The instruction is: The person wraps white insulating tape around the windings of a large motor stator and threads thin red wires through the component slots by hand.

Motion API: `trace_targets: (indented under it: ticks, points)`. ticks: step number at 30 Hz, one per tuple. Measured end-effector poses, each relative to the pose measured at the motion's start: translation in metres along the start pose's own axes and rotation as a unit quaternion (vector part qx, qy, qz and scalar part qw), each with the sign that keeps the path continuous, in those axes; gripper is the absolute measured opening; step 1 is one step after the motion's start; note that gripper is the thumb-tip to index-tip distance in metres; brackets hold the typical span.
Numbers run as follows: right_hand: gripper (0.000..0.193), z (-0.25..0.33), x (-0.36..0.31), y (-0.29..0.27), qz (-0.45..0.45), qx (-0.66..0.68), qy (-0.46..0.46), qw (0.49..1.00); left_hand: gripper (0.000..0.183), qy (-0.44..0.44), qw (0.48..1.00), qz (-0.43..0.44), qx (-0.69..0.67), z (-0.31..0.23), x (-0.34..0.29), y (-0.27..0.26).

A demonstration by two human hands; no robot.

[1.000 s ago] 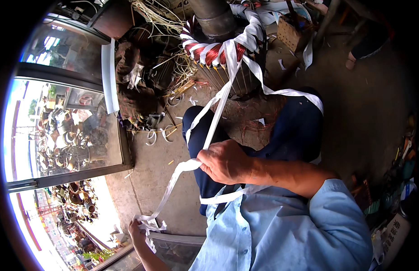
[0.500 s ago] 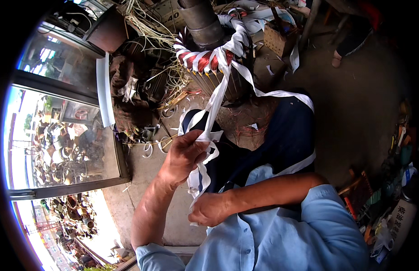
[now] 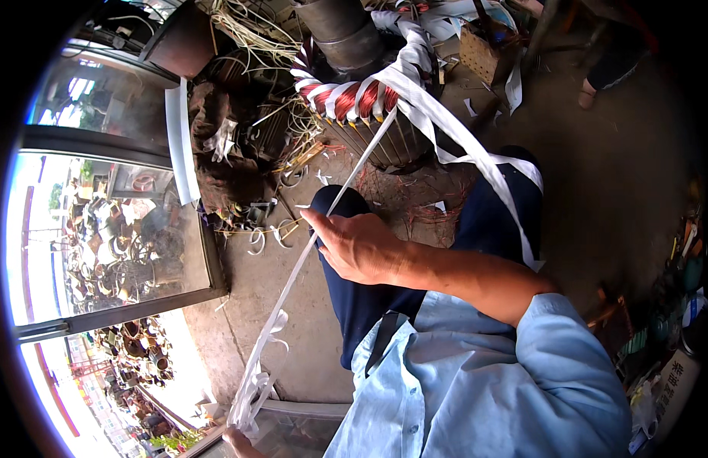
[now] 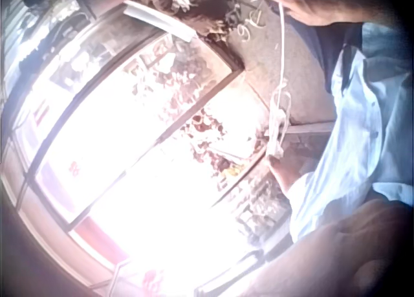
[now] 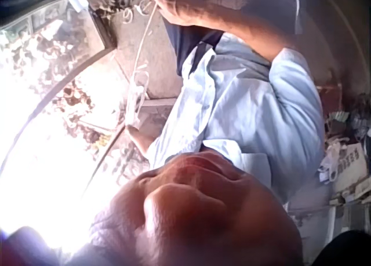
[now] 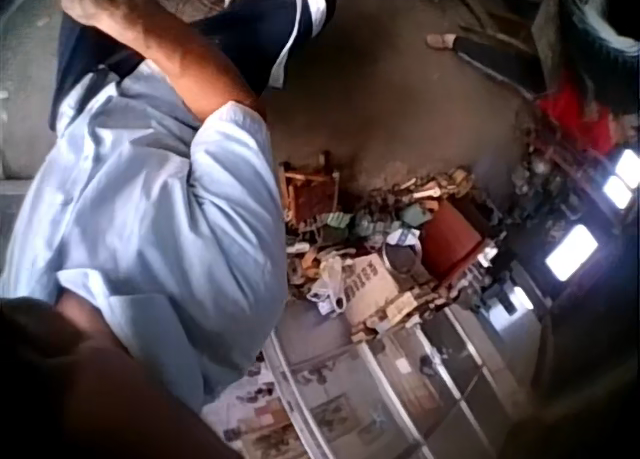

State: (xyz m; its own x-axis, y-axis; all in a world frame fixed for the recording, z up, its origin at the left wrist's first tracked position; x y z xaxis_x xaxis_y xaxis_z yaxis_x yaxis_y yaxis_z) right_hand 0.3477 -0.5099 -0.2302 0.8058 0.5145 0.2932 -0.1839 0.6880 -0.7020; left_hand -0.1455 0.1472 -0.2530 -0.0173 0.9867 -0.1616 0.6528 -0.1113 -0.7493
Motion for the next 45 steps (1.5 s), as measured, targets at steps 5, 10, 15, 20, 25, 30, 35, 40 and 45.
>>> trace_targets:
  ticks: [5,10,15,20,25,30,35,40,45]
  points:
    - [0.033,-0.021,-0.006,0.009,-0.109,0.030,0.023,0.993,0.013,-0.151,0.976,-0.081,-0.134,0.066,-0.032,-0.048]
    - [0.019,0.008,-0.022,0.005,-0.034,0.021,-0.079,0.996,0.023,-0.093,0.977,0.182,-0.067,-0.060,-0.125,0.120]
    - [0.021,0.065,-0.071,0.049,-0.027,0.014,-0.321,0.947,0.022,0.013,0.782,0.603,-0.154,-0.236,-0.331,0.296]
    - [0.019,0.114,-0.089,0.075,0.284,0.089,-0.277,0.914,0.026,0.129,0.635,0.761,-0.028,-0.336,-0.519,0.357]
    - [0.024,0.123,-0.083,0.089,0.360,0.040,-0.327,0.873,0.036,0.219,0.589,0.778,0.016,-0.360,-0.611,0.393]
    - [0.023,0.116,-0.086,0.101,0.384,0.061,-0.263,0.883,0.020,0.190,0.561,0.804,-0.058,-0.374,-0.618,0.404]
    - [0.044,0.063,-0.076,0.040,0.348,0.161,-0.092,0.919,0.015,0.199,0.589,0.775,-0.113,-0.370,-0.549,0.359]
    - [0.032,-0.008,-0.056,-0.062,0.050,0.262,0.045,0.963,0.019,0.173,0.683,0.689,-0.172,-0.307,-0.388,0.291]
    - [0.041,-0.110,-0.052,-0.125,-0.264,0.020,0.219,0.939,0.014,0.134,0.827,0.524,-0.154,-0.208,-0.274,0.263]
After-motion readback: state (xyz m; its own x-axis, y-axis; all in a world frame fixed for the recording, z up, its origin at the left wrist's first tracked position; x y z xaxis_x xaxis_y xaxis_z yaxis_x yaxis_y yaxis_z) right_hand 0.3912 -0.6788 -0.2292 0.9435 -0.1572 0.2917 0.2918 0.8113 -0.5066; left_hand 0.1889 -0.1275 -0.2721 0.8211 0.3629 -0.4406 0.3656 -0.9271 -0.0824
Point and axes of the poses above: each hand's wrist, its own x-axis towards the middle knuckle, its own y-axis out of the palm, z = x × y, the point moved 2 cm from there along x, towards the middle knuckle, and after that the axes turned 4 degrees about -x, right-handed, at the moved point
